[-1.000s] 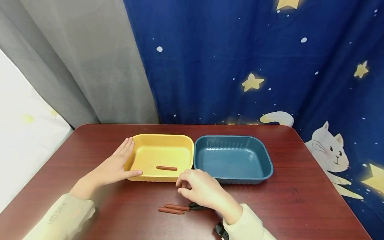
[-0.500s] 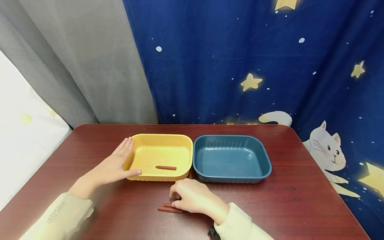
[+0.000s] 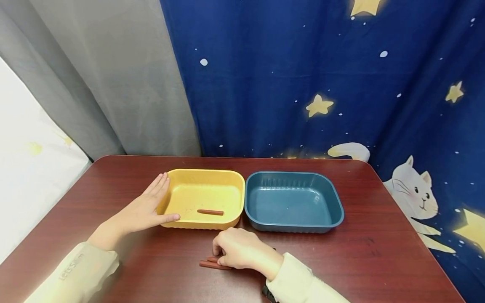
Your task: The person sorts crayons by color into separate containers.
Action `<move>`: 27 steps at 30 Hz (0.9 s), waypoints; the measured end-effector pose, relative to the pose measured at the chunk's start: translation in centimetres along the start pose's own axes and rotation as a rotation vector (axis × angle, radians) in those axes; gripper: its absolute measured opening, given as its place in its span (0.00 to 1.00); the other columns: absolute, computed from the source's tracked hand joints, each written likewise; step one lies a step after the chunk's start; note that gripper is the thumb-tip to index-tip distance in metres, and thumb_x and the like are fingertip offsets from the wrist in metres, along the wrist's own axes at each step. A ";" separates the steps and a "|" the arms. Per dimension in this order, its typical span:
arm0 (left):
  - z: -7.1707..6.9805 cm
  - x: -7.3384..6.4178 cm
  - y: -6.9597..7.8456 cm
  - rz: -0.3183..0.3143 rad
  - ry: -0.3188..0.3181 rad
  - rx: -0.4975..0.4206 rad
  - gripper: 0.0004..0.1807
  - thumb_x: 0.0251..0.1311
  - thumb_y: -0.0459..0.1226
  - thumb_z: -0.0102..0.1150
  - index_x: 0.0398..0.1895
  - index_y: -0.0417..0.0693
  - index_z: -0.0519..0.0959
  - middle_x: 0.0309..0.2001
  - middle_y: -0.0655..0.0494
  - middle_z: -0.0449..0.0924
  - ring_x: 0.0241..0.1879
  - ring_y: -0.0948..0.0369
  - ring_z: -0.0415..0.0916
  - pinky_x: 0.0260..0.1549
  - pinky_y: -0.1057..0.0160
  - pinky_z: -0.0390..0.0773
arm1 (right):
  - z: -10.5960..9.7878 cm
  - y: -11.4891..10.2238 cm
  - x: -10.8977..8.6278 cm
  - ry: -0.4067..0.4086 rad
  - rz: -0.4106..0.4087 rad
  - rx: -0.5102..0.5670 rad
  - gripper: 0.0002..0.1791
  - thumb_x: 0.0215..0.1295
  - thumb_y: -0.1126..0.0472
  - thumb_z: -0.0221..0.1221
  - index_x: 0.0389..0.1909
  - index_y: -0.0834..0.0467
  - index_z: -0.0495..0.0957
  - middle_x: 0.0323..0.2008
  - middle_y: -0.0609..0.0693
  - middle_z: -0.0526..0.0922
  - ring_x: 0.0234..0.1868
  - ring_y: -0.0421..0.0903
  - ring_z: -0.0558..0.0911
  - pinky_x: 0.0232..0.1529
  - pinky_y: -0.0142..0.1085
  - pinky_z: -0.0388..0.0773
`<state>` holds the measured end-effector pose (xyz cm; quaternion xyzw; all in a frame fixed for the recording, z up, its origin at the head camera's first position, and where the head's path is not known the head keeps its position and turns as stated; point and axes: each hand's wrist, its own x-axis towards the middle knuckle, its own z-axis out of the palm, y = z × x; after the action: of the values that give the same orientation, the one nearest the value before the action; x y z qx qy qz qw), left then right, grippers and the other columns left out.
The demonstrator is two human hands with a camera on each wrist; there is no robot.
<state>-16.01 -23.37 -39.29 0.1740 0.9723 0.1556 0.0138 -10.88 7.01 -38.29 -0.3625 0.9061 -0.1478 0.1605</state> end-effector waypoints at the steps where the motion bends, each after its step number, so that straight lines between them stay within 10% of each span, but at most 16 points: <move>1: 0.0 0.0 0.0 0.000 0.000 0.001 0.68 0.52 0.71 0.58 0.78 0.32 0.42 0.81 0.42 0.32 0.80 0.45 0.31 0.74 0.41 0.50 | 0.0 0.0 0.0 -0.004 0.000 0.005 0.07 0.54 0.56 0.70 0.30 0.41 0.82 0.19 0.33 0.72 0.23 0.30 0.71 0.26 0.27 0.68; 27: 0.1 -0.1 0.1 0.000 0.010 -0.003 0.68 0.51 0.71 0.59 0.78 0.32 0.43 0.81 0.41 0.33 0.80 0.45 0.32 0.74 0.41 0.50 | 0.1 0.2 0.6 -0.064 -0.090 0.090 0.10 0.51 0.65 0.66 0.26 0.47 0.77 0.17 0.34 0.72 0.21 0.29 0.70 0.25 0.22 0.68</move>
<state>-15.93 -23.32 -39.34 0.1732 0.9721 0.1580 0.0094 -11.43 6.70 -38.58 -0.3997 0.8758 -0.1838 0.1988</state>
